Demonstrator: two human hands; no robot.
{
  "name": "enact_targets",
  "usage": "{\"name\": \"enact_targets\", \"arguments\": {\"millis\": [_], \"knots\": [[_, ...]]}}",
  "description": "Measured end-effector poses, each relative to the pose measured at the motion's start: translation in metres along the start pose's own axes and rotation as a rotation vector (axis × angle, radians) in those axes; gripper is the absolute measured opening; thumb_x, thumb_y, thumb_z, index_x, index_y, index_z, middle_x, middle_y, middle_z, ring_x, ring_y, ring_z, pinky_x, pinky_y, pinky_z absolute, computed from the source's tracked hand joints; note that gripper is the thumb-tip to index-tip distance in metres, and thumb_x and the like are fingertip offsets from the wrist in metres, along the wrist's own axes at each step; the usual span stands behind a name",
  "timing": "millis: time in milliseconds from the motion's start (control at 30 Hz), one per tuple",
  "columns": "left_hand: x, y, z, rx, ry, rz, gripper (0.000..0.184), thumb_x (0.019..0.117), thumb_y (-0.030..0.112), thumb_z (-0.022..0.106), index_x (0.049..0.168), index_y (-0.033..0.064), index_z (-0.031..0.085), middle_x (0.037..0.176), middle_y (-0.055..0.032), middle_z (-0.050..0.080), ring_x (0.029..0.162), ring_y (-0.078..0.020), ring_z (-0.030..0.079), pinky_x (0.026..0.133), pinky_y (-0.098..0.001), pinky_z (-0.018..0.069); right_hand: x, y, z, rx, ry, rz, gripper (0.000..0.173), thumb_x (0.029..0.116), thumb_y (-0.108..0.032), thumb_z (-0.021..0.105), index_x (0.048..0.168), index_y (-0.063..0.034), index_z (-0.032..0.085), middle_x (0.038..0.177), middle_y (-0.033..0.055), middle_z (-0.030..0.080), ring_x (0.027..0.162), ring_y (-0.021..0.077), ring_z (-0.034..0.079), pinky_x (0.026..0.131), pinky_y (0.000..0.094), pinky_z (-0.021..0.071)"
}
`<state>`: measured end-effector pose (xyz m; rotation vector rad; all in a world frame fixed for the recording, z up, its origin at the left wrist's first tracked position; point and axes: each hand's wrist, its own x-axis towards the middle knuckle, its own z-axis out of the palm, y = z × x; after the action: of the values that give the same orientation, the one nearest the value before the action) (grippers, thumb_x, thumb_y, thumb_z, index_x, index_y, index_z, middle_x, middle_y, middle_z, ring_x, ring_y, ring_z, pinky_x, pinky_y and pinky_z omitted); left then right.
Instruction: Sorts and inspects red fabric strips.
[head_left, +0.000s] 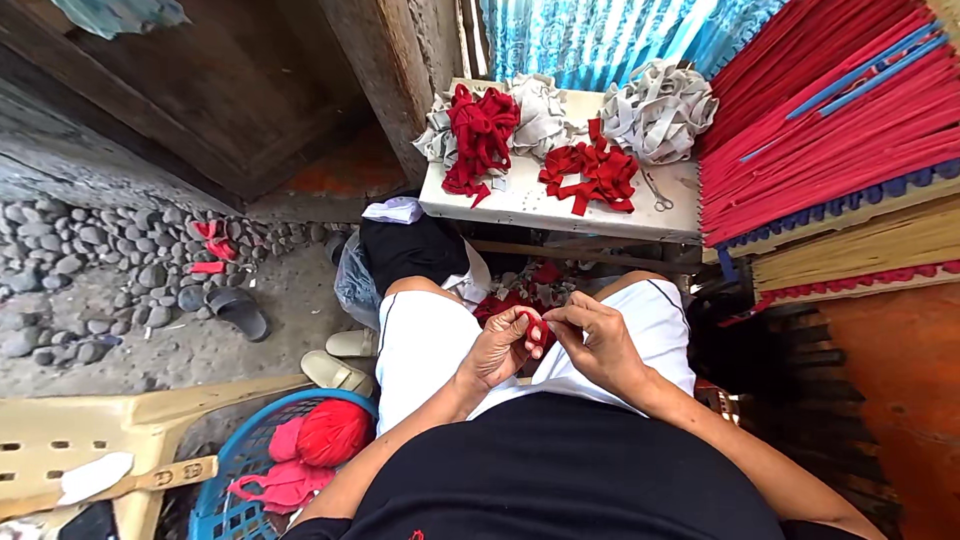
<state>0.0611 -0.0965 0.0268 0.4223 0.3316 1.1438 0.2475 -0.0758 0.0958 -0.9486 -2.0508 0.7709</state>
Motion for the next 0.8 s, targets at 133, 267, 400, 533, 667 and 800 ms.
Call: {"name": "enact_targets", "arguments": {"millis": [133,267,400,533,667,800], "knots": [[0.0004,-0.0010,-0.0006,-0.008,-0.017,0.000,0.014,0.1022,0.012,0.061,0.101,0.0077,0.075,0.084,-0.0056,0.071,0.069,-0.0092,0.067,0.066,-0.0232,0.0582,-0.0002,-0.0041,-0.0007,-0.050,-0.011,-0.027,0.014,0.0939,-0.003,0.063,0.097,0.0020,0.076,0.081,0.0054,0.060,0.070,0.0067,0.058,0.064,0.0197,0.0529],[0.0011,-0.0005,0.0008,-0.001,0.006,0.013,0.013,0.1012,0.012,0.063,0.100,0.0076,0.075,0.082,-0.0049,0.070,0.068,-0.0085,0.066,0.065,-0.0225,0.0572,-0.0005,-0.0059,-0.0004,-0.067,-0.012,-0.043,0.014,0.0933,-0.003,0.063,0.095,0.0021,0.076,0.079,0.0050,0.058,0.068,0.0067,0.056,0.061,0.0188,0.0506],[0.0013,-0.0001,0.0011,0.008,0.024,0.014,0.013,0.1014,0.012,0.062,0.099,0.0066,0.074,0.081,-0.0050,0.070,0.067,-0.0088,0.066,0.065,-0.0224,0.0572,-0.0010,-0.0055,0.0002,-0.071,-0.016,-0.043,0.014,0.0931,-0.003,0.063,0.094,0.0022,0.075,0.079,0.0051,0.058,0.067,0.0066,0.055,0.060,0.0187,0.0498],[0.0015,0.0006,0.0013,0.003,0.014,0.003,0.014,0.1021,0.012,0.061,0.100,0.0062,0.074,0.082,-0.0056,0.070,0.068,-0.0092,0.066,0.065,-0.0229,0.0574,-0.0012,-0.0051,-0.0007,-0.060,-0.022,-0.032,0.014,0.0932,-0.003,0.063,0.094,0.0018,0.075,0.079,0.0051,0.058,0.068,0.0064,0.056,0.061,0.0190,0.0504],[0.0013,0.0007,0.0005,-0.005,0.008,-0.006,0.015,0.1023,0.014,0.061,0.100,0.0058,0.074,0.081,-0.0063,0.070,0.068,-0.0096,0.067,0.065,-0.0234,0.0577,-0.0014,-0.0038,-0.0013,-0.024,-0.028,-0.001,0.013,0.0935,-0.003,0.063,0.095,0.0018,0.075,0.081,0.0050,0.059,0.069,0.0067,0.057,0.063,0.0199,0.0524],[0.0009,0.0015,-0.0005,-0.001,0.014,-0.022,0.015,0.1018,0.014,0.062,0.099,0.0057,0.074,0.081,-0.0066,0.070,0.068,-0.0103,0.067,0.066,-0.0242,0.0583,-0.0021,-0.0015,-0.0018,-0.027,-0.035,0.011,0.013,0.0940,-0.003,0.062,0.094,0.0009,0.075,0.080,0.0043,0.059,0.068,0.0064,0.057,0.062,0.0200,0.0517]]}}
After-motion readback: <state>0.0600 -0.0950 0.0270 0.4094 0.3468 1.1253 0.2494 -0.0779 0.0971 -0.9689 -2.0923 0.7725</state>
